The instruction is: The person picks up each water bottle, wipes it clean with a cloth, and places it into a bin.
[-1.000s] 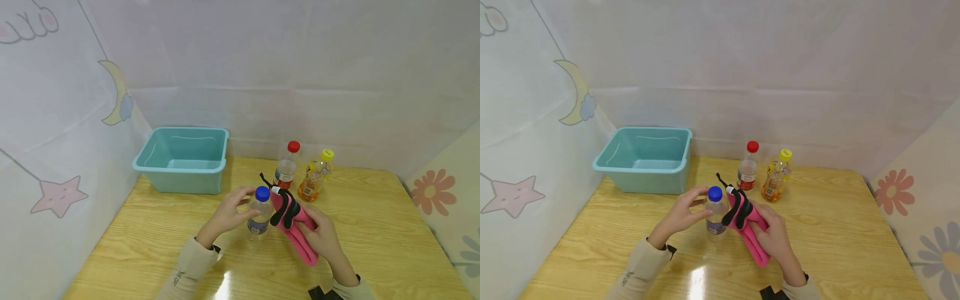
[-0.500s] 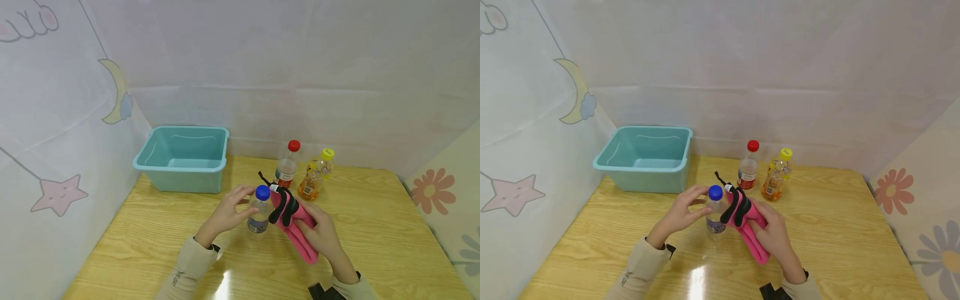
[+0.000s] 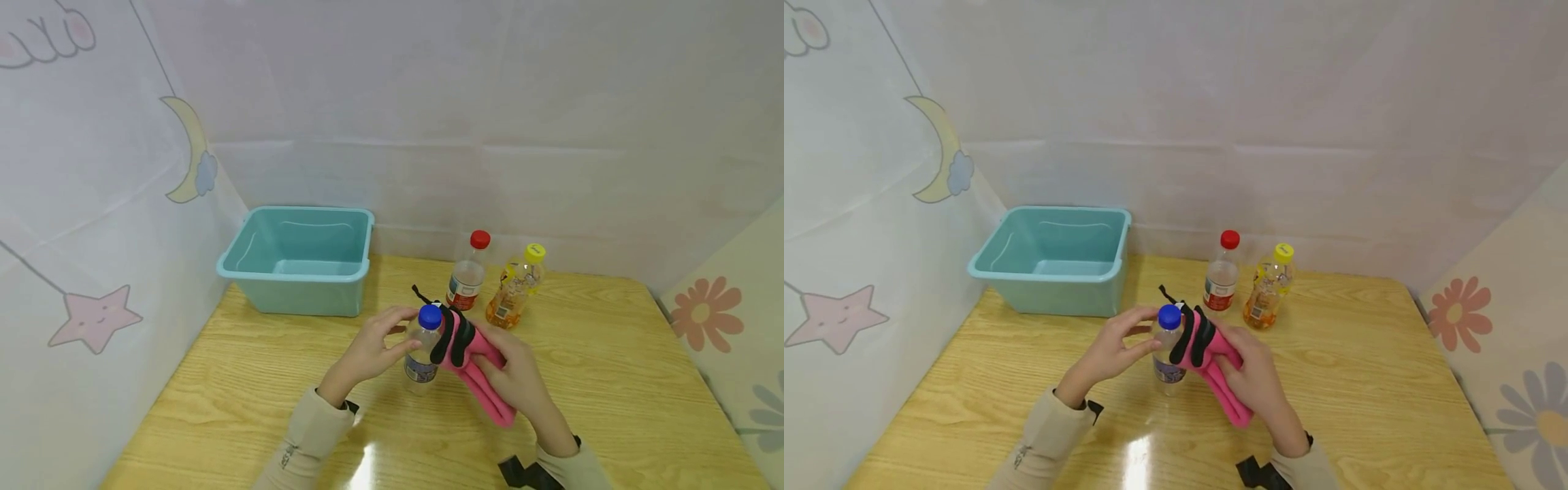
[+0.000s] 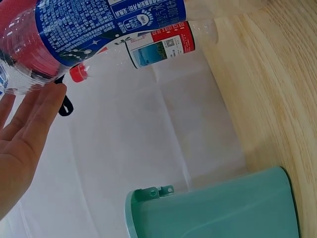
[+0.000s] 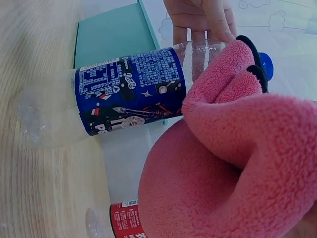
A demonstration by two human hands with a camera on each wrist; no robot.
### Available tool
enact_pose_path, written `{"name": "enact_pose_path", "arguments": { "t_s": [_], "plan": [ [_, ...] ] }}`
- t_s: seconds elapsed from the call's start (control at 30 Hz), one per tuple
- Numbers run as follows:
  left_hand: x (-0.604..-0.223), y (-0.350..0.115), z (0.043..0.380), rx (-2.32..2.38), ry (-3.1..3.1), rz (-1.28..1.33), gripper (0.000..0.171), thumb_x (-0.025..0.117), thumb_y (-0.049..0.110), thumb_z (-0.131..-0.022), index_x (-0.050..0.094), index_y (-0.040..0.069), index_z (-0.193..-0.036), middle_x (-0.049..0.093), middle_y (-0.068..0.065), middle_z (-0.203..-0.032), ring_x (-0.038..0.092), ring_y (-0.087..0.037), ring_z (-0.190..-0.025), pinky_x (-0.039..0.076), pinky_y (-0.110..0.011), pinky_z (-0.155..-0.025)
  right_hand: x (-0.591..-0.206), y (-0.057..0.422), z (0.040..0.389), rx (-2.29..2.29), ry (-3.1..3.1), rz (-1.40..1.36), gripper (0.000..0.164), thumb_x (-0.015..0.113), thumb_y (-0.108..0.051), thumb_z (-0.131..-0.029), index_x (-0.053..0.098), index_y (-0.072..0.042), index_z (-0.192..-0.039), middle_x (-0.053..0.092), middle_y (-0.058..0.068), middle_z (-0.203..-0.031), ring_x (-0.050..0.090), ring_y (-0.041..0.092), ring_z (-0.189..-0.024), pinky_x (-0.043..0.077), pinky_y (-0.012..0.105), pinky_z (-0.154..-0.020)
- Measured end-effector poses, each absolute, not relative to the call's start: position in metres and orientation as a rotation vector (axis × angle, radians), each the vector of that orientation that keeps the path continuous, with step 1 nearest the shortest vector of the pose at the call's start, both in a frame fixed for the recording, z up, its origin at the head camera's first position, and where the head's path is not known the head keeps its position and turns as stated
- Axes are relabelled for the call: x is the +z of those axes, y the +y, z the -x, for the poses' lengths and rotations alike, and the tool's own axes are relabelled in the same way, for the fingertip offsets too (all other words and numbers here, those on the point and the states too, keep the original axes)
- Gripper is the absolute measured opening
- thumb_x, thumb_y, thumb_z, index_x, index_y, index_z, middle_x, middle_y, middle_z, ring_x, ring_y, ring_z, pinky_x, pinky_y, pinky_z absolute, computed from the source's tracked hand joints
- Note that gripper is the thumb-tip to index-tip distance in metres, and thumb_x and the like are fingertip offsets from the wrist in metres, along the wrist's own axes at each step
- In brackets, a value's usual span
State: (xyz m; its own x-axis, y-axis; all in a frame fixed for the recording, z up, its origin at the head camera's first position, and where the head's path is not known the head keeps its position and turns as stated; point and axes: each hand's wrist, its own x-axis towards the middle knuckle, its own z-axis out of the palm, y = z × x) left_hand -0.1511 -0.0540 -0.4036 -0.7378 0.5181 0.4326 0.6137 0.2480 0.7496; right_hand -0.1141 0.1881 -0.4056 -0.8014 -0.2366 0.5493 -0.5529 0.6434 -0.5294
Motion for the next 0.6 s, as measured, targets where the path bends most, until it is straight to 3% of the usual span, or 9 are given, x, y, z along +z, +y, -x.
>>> {"name": "enact_pose_path", "arguments": {
  "t_s": [0.13,0.6],
  "plan": [
    [-0.403,-0.053,0.151,-1.523,-2.4,1.095,0.04,0.064,0.012,-0.086,0.052,-0.001,-0.122,0.055,-0.013,-0.12,0.052,-0.024,-0.112,0.049,-0.038,-0.087,-0.404,0.184,0.115,0.972,-2.457,-0.641,0.052,0.07,0.012,-0.066,0.062,-0.003,-0.115,0.064,0.015,-0.106,0.06,0.031,-0.095,0.051,0.047,-0.072],
    [-0.407,-0.054,0.152,-1.581,-2.378,1.082,0.04,0.064,0.011,-0.085,0.053,0.0,-0.121,0.055,-0.013,-0.12,0.052,-0.024,-0.112,0.049,-0.029,-0.086,-0.409,0.177,0.115,1.011,-2.483,-0.614,0.049,0.068,0.012,-0.067,0.062,0.0,-0.114,0.064,0.012,-0.099,0.061,0.023,-0.083,0.05,0.035,-0.063]
  ]
}}
